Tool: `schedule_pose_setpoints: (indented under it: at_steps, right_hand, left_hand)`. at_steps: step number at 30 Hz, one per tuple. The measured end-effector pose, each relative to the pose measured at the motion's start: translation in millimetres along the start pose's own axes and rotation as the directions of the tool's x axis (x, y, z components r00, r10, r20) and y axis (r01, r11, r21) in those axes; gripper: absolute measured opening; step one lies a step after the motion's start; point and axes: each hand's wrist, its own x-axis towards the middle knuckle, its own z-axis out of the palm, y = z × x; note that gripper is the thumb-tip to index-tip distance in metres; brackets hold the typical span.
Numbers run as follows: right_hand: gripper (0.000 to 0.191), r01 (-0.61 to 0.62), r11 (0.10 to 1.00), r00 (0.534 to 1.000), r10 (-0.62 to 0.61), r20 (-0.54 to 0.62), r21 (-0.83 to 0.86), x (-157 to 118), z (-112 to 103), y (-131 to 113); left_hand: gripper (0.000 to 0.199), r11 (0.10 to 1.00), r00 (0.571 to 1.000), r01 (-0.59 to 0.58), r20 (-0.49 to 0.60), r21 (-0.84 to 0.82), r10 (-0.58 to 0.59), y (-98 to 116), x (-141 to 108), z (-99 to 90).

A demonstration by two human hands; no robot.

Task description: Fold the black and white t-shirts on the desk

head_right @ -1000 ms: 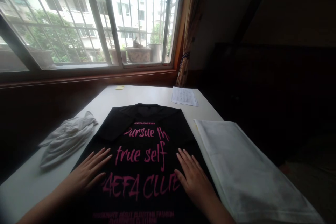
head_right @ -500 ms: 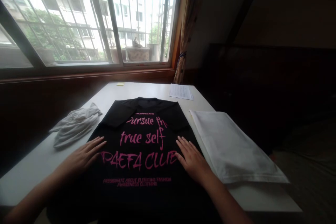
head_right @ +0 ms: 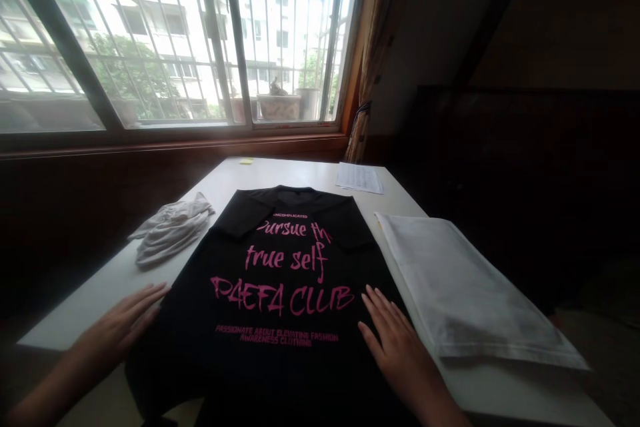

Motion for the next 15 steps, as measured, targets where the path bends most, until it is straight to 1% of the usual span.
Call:
schedule_pose_setpoints:
  at_steps: [2, 4, 8, 12, 15]
  right_hand:
    - [0.059, -0.005, 1.0, 1.0, 0.005, -0.008, 0.013, 0, -2, -1]
    - [0.058, -0.011, 1.0, 1.0, 0.012, -0.025, 0.026, 1, -3, -2]
    - [0.053, -0.019, 0.999, 0.997, 0.022, -0.068, 0.051, -2, -2, -1]
    - [0.045, -0.018, 0.997, 0.985, 0.031, -0.168, 0.077, -17, 0, 4]
    - [0.044, -0.077, 0.996, 0.961, 0.088, -0.262, 0.052, -34, -1, 12]
  left_hand:
    - [0.05, 0.999, 1.0, 0.018, -0.005, -0.036, -0.018, 8, -4, 3.7]
    - [0.053, 0.999, 1.0, -0.003, -0.028, -0.046, 0.001, 12, -6, 8.1]
    - [0.051, 0.999, 0.999, -0.022, -0.048, -0.041, 0.02, 10, -8, 15.0]
    - [0.047, 0.997, 0.998, -0.026, -0.052, -0.079, 0.022, 8, -15, 17.5]
    - [0.045, 0.984, 0.997, 0.001, -0.081, -0.179, -0.016, 9, -20, 13.2]
